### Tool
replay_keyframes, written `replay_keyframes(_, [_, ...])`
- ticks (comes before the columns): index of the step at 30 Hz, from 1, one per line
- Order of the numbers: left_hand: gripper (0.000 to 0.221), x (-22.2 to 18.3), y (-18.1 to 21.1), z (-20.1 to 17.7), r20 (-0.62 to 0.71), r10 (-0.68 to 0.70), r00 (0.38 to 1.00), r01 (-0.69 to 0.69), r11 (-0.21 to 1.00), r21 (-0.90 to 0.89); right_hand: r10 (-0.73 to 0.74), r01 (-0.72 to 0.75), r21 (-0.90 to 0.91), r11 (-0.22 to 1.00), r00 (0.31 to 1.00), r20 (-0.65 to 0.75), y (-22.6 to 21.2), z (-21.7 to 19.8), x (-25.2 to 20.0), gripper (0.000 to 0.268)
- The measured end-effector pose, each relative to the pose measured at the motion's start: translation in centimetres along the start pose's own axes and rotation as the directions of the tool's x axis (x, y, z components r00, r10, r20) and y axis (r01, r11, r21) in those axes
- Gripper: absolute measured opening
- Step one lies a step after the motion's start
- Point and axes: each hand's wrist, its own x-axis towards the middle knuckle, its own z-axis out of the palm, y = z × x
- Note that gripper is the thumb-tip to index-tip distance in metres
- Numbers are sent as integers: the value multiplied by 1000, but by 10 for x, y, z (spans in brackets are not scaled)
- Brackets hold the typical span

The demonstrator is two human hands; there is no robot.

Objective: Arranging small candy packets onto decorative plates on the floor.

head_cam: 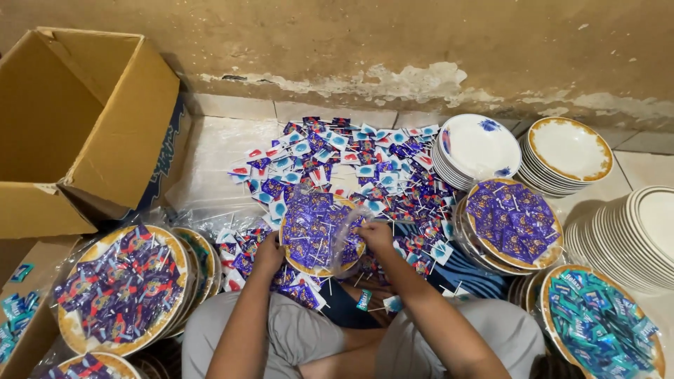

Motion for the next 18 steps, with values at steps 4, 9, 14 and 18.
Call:
replay_keyframes(4, [54,0,0,-2,8,3,1000,-3,1000,19,-90,91,-78,993,996,18,-9,11,-5,33])
replay_keyframes(9, [55,4,-3,1,19,-17,1000,17,1000,22,-219,243,-239,940,968,120,-54,-20,-25,33])
replay_keyframes(14, [54,1,0,-5,49,-31,998,29,999,46,-158,242,-389,889,959,237,-53,-89,31,31])
replay_keyframes(18, [55,-9,22,-16,95,-65,993,59,996,65,-257,198,-667,718,966,10,-53,-138,116,31])
